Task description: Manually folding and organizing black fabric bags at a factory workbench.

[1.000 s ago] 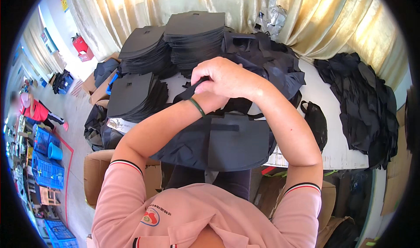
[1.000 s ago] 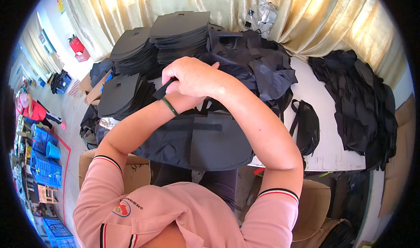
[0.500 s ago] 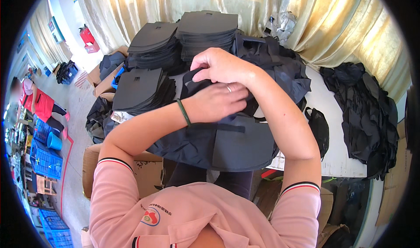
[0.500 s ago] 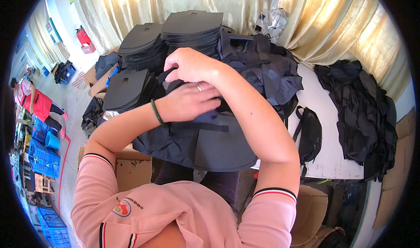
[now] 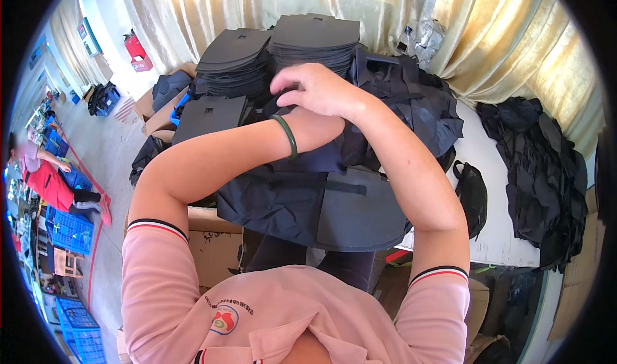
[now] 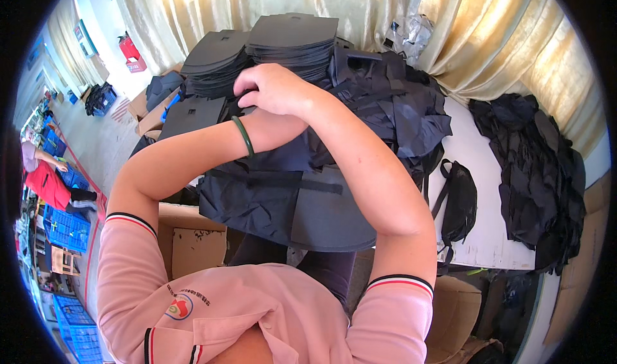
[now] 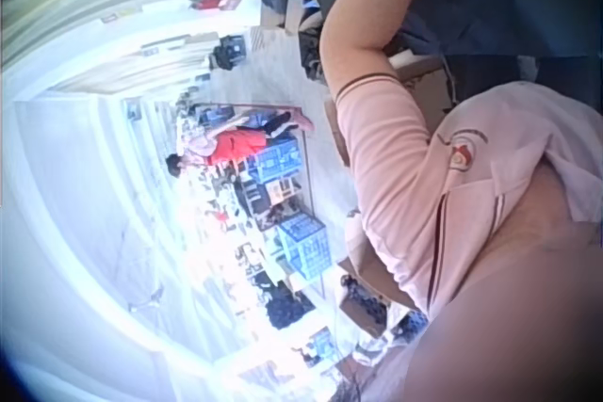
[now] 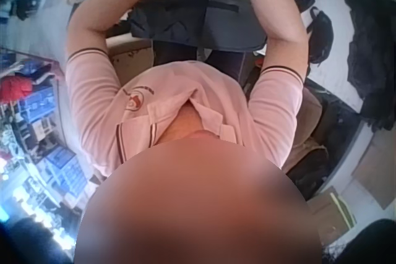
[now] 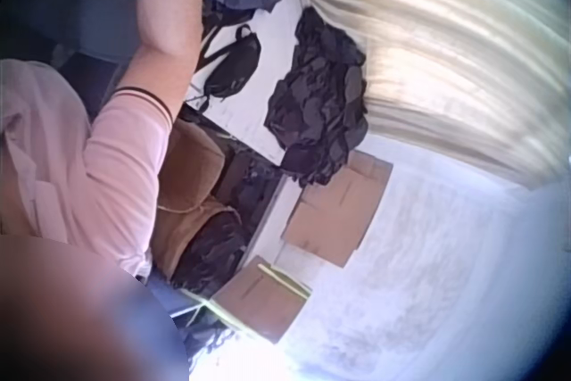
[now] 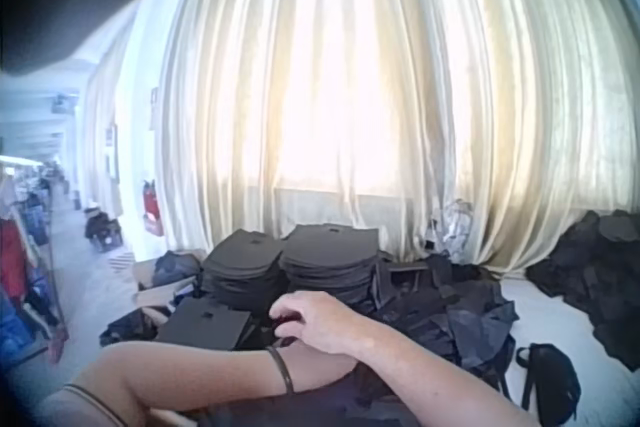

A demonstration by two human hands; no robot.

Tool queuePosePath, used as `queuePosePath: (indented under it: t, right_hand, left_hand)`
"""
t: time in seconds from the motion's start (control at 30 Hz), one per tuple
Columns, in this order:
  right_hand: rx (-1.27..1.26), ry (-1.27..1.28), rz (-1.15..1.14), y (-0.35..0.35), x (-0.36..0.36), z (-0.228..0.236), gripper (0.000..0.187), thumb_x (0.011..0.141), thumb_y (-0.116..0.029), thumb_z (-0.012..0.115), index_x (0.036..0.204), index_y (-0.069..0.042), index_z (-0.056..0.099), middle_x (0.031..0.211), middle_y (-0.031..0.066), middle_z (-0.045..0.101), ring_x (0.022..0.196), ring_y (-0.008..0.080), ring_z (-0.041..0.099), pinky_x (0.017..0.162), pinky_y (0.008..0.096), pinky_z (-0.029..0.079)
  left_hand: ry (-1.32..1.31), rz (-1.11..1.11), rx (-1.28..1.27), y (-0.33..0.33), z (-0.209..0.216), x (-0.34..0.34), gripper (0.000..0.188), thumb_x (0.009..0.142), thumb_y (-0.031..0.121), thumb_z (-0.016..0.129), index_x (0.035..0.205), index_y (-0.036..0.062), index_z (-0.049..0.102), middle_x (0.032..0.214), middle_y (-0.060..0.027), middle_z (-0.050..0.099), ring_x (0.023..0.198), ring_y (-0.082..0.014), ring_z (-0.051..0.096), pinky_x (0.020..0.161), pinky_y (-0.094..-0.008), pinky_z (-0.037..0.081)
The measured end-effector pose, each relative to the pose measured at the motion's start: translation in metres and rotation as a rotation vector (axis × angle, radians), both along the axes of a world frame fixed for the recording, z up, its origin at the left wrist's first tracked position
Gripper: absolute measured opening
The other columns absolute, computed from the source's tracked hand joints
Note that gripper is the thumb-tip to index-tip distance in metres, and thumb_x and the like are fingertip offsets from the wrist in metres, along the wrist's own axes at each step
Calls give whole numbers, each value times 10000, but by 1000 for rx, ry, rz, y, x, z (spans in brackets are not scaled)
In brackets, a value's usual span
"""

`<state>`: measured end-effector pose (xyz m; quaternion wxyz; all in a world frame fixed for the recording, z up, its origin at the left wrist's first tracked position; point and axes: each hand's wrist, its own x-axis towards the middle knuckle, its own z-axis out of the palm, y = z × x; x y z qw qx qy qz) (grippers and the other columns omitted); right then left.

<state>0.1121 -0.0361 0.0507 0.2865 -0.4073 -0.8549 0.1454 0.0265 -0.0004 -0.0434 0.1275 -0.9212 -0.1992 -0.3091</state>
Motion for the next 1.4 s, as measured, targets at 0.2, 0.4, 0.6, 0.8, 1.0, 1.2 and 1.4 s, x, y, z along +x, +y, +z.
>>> queuePosePath:
  t: [0.2,0.4,0.6,0.8,1.0,1.2,1.4]
  right_hand:
    - [145,27,-383,-31,38,16,536,822,-303,759,1285,-108,572,1114,182,633,943,313,655,867,382,517]
    - [159,-274,-357,-60,44,51,455,821,-285,719,1175,-48,557,951,171,695,929,355,672,786,446,529]
    - [521,-595,-452,-76,38,91,162,807,-62,603,964,-34,633,871,171,682,852,361,684,730,454,553]
    - [679,-599,-433,-106,34,124,187,787,-15,575,952,-33,664,901,156,668,854,373,671,741,453,546]
    - [696,-370,-405,-162,51,130,107,850,-22,611,949,2,643,863,171,651,791,360,649,713,416,510]
    - [353,-105,-473,-198,46,100,87,852,-15,672,928,10,638,797,153,641,728,320,626,691,316,497]
    - [490,-454,-450,-173,9,106,90,857,-88,653,890,-12,618,791,170,648,774,381,629,689,409,509]
  left_hand:
    - [86,-208,-610,8,72,-32,270,817,149,717,1046,15,669,972,-207,687,970,-389,640,863,-462,492]
    - [-54,-260,-951,23,85,-31,240,954,58,600,1188,3,607,1043,-45,686,995,-100,624,897,-278,497]
    - [-413,-646,-1272,2,96,-32,299,930,102,670,1201,1,593,1100,-24,665,1009,-94,603,923,-277,484]
    - [-329,-578,-1258,-2,68,-37,292,875,90,734,1136,-17,657,1010,-2,708,897,-62,609,868,-262,500]
    - [-108,-292,-1091,22,29,-83,226,848,139,761,977,-16,660,817,-23,676,789,-69,577,795,-249,482]
    - [-179,-335,-934,-14,21,-130,311,858,204,751,1073,17,626,1057,-70,640,976,-159,584,881,-312,467]
    - [-633,-380,-316,-105,82,-82,478,702,308,882,907,67,525,864,-65,562,733,-176,562,645,-295,464]
